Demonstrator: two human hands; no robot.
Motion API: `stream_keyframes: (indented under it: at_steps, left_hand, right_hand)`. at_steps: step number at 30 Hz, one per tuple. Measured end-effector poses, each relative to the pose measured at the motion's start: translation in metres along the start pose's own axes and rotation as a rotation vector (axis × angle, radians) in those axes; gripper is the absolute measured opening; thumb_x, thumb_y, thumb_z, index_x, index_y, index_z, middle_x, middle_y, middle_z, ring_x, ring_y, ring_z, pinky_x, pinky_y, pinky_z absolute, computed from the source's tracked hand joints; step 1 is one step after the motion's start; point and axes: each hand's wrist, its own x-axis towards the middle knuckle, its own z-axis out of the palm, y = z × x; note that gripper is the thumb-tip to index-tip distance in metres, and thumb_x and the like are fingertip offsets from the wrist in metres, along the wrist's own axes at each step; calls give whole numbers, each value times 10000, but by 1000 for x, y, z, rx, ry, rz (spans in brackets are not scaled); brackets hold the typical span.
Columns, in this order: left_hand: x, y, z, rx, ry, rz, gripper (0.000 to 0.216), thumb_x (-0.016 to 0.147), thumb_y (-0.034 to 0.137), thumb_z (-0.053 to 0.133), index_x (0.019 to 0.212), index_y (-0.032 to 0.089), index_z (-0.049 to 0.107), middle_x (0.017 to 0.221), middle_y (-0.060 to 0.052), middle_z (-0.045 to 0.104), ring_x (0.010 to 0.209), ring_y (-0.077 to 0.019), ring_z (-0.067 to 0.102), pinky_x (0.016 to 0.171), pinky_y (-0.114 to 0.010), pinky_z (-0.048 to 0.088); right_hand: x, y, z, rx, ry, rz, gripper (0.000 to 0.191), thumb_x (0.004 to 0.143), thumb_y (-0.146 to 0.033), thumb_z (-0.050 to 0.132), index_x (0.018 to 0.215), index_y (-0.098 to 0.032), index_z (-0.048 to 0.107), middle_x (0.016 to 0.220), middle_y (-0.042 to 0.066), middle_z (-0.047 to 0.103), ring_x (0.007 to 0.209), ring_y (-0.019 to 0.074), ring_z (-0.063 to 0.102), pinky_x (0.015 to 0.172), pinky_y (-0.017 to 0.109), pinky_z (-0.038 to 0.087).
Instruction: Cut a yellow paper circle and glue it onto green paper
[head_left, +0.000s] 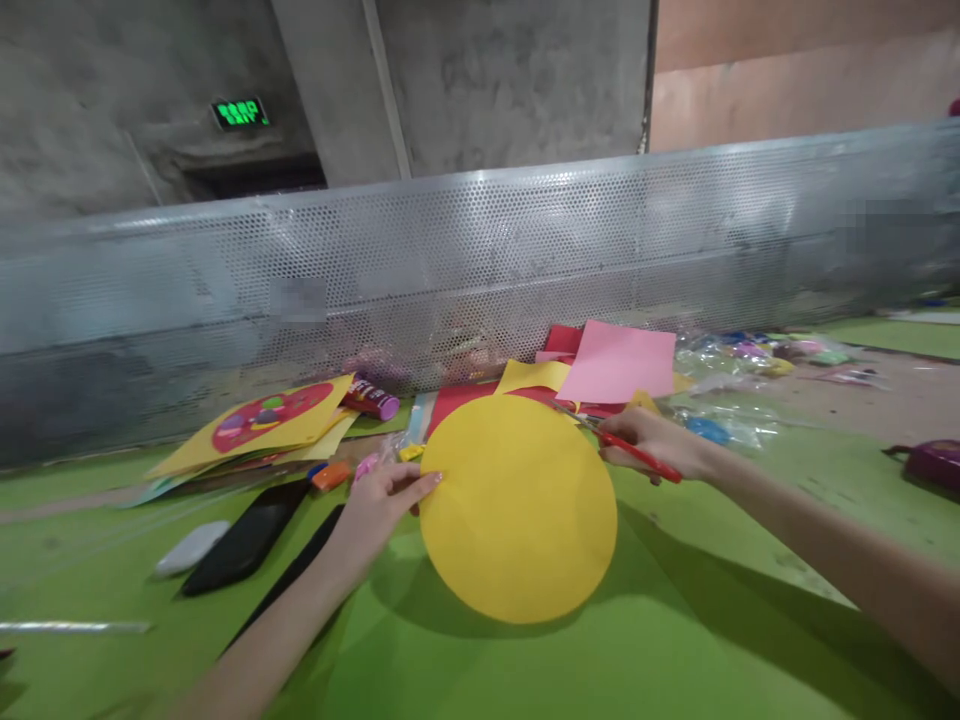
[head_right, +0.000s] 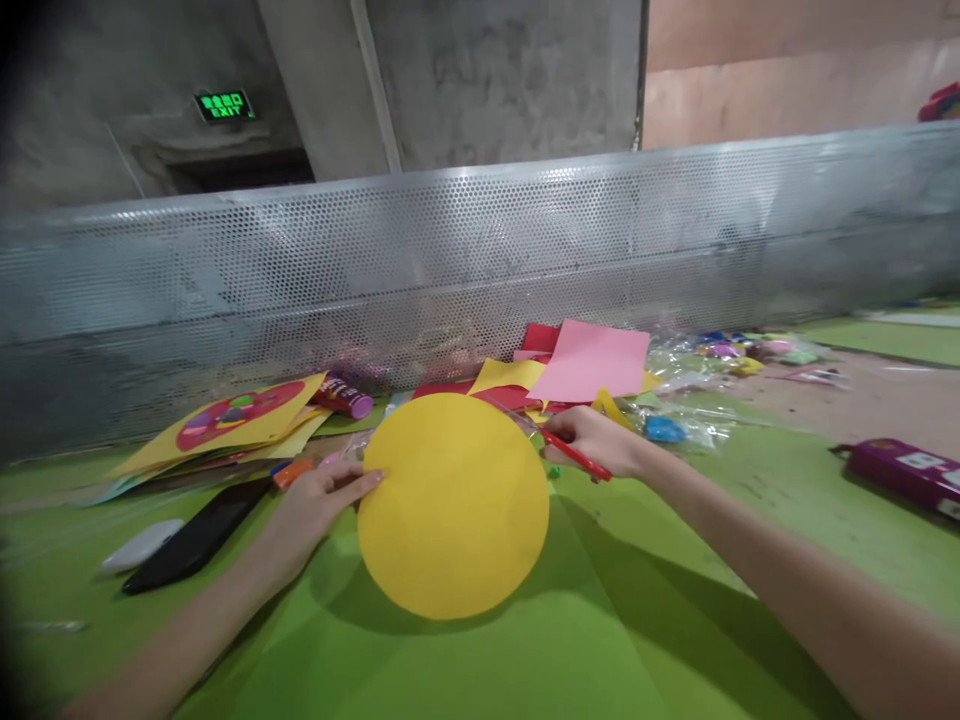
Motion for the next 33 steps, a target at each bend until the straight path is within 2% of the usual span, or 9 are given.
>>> stream_keyframes:
  at_steps: [20,33]
  left_hand:
    - [-4,7,1,-7,-22,11,218,654,379,584,678,181,672,705,-24,678,658,-182,573,598,-270,452]
    - [-3,6,1,11,-16,5,223,662,384,585,688,181,674,701,-22,673,637,-174,568,588,-260,442]
  right_hand:
    - [0,-1,2,-1,-57,-24,136,695,-239,461,581,-165,455,468,-58,395,394,80,427,350,183,309]
    - [0,0,7,24,-35,-12,189,704,-315,472,596,-160,469,448,-54,397,360,80,417,321,187,354]
